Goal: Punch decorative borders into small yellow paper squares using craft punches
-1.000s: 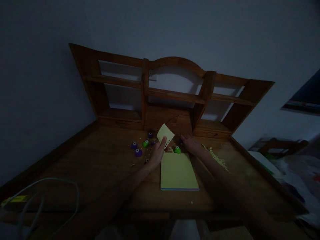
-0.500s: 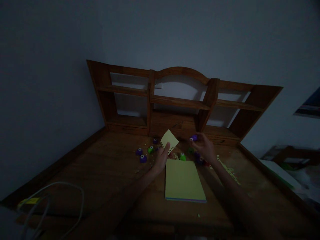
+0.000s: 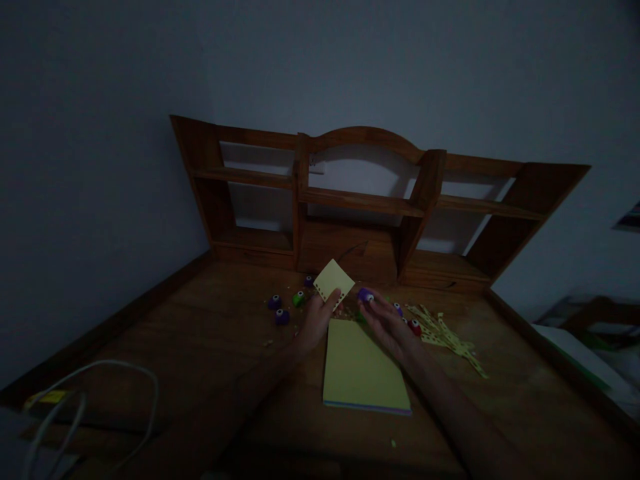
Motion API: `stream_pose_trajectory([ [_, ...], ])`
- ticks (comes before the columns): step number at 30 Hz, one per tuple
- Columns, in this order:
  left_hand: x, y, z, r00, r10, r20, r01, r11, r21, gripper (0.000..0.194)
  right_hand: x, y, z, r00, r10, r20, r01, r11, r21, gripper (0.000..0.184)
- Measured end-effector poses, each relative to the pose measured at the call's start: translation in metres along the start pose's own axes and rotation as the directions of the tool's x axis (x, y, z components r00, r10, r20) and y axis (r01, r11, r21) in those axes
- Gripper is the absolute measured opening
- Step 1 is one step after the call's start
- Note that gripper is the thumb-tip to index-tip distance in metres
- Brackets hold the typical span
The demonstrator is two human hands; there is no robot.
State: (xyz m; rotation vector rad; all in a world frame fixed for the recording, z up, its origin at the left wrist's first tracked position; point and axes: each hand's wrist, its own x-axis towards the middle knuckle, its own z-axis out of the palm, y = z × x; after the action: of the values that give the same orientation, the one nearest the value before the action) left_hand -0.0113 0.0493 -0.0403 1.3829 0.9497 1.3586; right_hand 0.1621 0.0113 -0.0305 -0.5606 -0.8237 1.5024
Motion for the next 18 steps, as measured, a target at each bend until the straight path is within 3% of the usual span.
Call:
stream_pose_trajectory([
  [3, 0.001, -0.002, 0.0, 1.0, 0.009, -0.018, -0.009, 1.0, 0.025, 0.037, -0.002, -0.003, 0.0, 1.0, 0.003, -0.014, -0.003, 1.0, 0.02, 0.035],
  [9, -0.001, 0.003, 0.002, 0.998, 0.036, 0.045, -0.038, 0.998, 0.047, 0.035, -0.002, -0.003, -0.001, 1.0, 0.009, -0.017, -0.008, 0.999, 0.05, 0.03],
  [14, -0.003, 0.008, 0.005, 0.993, 0.062, 0.101, -0.063, 0.998, 0.013, 0.033, -0.004, -0.002, 0.003, 0.999, 0.041, -0.011, -0.041, 0.999, -0.024, 0.018],
  [18, -0.004, 0.01, 0.005, 0.993, 0.051, 0.104, -0.05, 0.999, -0.008, 0.032, -0.001, 0.002, 0.002, 0.998, 0.041, -0.044, -0.044, 0.998, -0.055, 0.025],
])
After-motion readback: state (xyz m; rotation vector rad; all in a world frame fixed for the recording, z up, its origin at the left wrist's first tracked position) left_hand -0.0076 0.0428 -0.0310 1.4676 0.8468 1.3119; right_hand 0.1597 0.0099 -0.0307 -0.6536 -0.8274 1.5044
